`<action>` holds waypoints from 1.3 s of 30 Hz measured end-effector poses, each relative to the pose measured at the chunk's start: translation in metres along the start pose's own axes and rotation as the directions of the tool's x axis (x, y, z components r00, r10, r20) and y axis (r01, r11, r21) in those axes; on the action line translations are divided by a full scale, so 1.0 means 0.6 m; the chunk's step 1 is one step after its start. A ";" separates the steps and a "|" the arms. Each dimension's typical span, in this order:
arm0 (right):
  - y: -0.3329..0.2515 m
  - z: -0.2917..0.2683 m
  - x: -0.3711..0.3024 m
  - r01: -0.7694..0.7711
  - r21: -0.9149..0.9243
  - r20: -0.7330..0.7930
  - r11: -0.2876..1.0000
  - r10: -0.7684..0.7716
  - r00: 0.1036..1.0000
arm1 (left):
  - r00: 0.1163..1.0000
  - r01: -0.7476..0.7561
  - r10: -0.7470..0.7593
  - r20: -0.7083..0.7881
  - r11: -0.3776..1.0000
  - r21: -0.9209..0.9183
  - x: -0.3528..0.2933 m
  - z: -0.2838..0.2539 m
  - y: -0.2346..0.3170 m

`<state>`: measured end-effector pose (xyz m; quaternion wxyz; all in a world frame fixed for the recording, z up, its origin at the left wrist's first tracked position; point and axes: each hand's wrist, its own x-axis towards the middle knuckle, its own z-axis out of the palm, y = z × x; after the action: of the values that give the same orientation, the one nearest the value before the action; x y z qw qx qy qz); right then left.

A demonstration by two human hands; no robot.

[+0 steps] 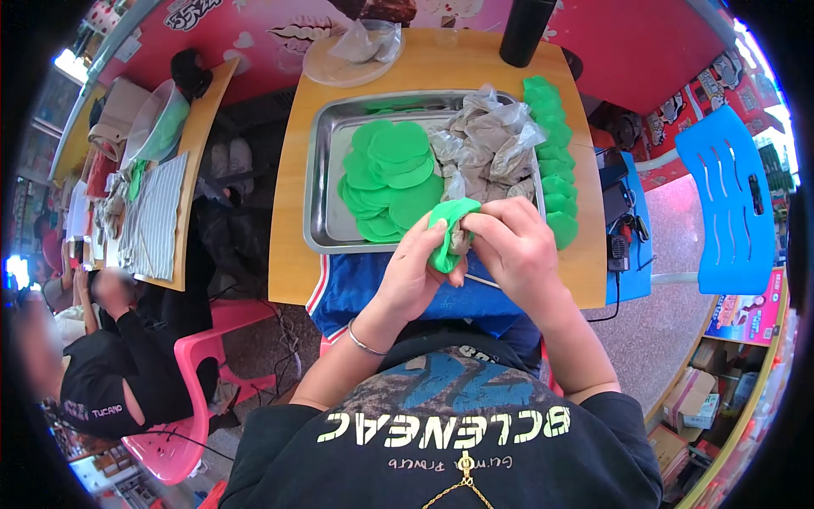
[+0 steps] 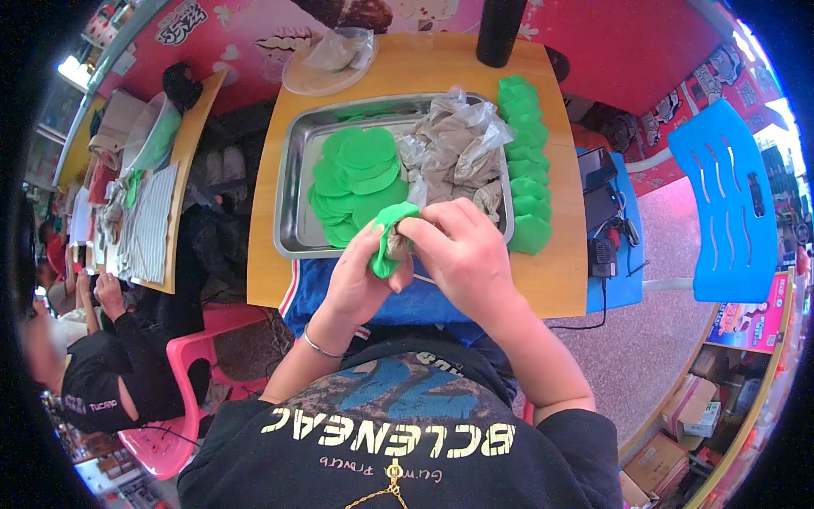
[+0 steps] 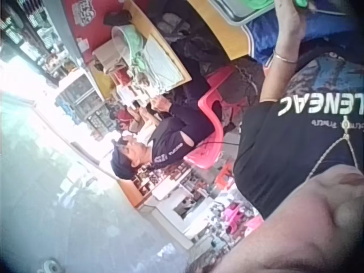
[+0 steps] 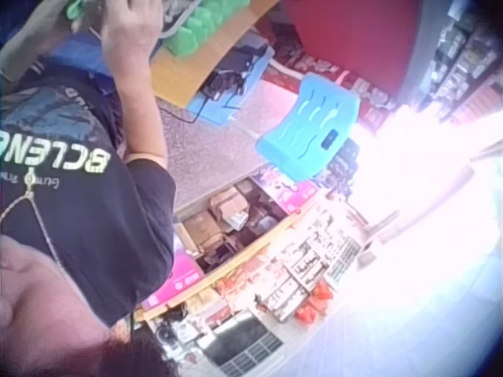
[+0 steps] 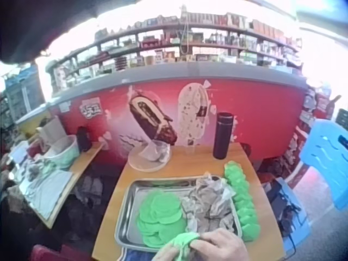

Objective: The person sits at a table and repeatedly wraps small, white, individually packaged items in green circular paper discs. They fold the paper around the item and secure it with a small wooden stick, placing the finished wrapped items on a metal tray.

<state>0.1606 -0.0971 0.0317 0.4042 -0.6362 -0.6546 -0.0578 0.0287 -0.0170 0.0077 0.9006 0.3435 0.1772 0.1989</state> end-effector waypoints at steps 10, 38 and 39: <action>0.015 -0.020 -0.001 0.128 0.033 0.102 0.991 -0.130 0.986 | 0.978 0.195 -0.199 -0.056 0.979 -0.066 0.007 -0.012 -0.003; -0.034 0.002 -0.029 -0.105 0.163 0.071 0.981 0.094 0.993 | 0.968 -0.134 0.158 -0.195 0.983 0.128 -0.001 0.006 -0.029; -0.034 0.002 -0.031 -0.077 0.162 0.057 0.984 0.069 0.996 | 0.969 -0.160 0.186 -0.165 0.974 0.158 -0.003 0.002 -0.033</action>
<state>0.1396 -0.1144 0.0287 0.4402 -0.6255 -0.6436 0.0277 0.0325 -0.0320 -0.0045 0.8332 0.4022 0.2403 0.2938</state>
